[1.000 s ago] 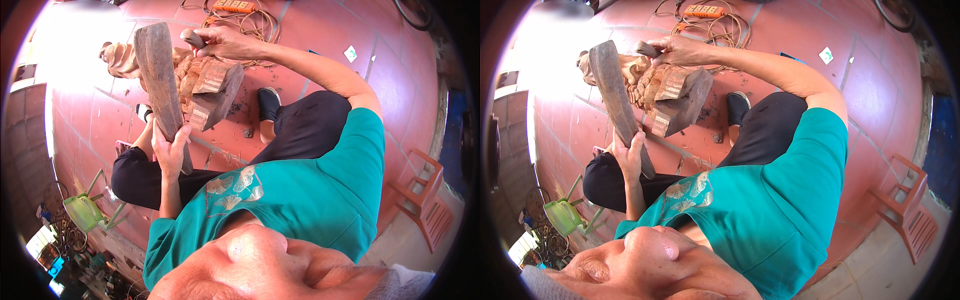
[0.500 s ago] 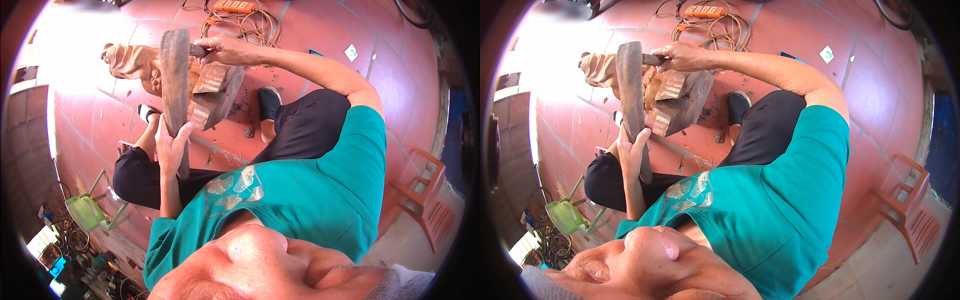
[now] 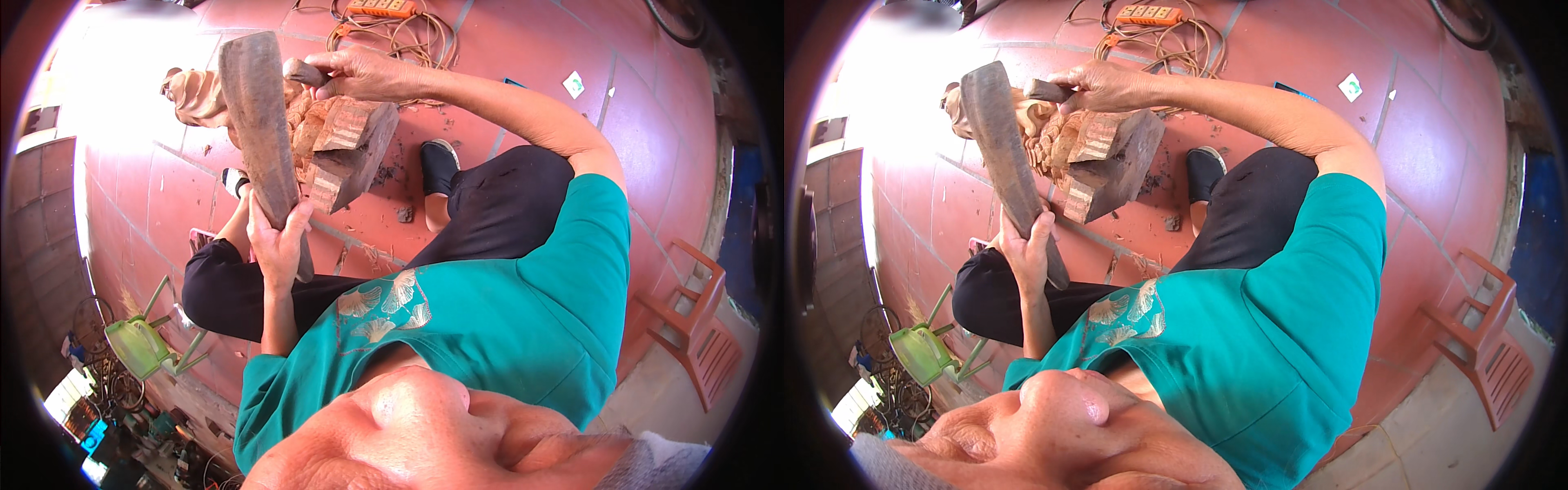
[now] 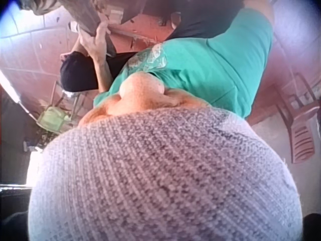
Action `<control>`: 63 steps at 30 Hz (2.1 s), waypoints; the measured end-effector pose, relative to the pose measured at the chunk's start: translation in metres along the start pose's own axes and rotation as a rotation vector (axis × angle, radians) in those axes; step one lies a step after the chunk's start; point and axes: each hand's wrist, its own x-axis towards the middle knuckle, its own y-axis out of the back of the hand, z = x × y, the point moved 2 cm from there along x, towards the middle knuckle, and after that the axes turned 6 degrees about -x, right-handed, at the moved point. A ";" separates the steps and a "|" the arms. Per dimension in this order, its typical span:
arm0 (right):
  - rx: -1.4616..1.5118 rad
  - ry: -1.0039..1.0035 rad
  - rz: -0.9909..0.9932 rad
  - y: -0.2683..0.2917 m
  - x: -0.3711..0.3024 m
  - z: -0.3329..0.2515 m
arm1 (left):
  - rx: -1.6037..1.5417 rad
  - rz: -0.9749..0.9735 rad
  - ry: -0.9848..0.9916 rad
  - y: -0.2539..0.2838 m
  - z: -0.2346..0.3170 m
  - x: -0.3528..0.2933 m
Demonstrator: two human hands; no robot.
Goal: The person carves a wooden sculpture using a chisel and mallet. They repeatedly strike the chisel to shape the wood, occasionally adjusting the tool and the sculpture's position.
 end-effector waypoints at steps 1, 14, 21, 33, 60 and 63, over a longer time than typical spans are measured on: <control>-0.026 0.020 -0.008 0.000 0.001 0.000 | 0.010 0.005 0.018 -0.001 -0.001 0.001; -0.046 -0.005 0.022 0.000 -0.003 0.008 | 0.063 -0.021 0.105 -0.003 0.013 0.006; 0.005 0.017 0.055 -0.002 -0.002 0.014 | 0.033 0.034 -0.052 0.003 0.004 0.003; -0.075 -0.092 0.026 -0.002 -0.011 0.019 | 0.018 0.017 -0.041 0.005 0.009 0.004; 0.095 -0.015 0.135 0.001 -0.008 0.036 | -0.038 -0.007 -0.001 0.001 0.012 0.006; 0.207 -0.072 0.128 0.009 -0.005 0.026 | -0.067 -0.003 -0.047 0.006 0.013 0.005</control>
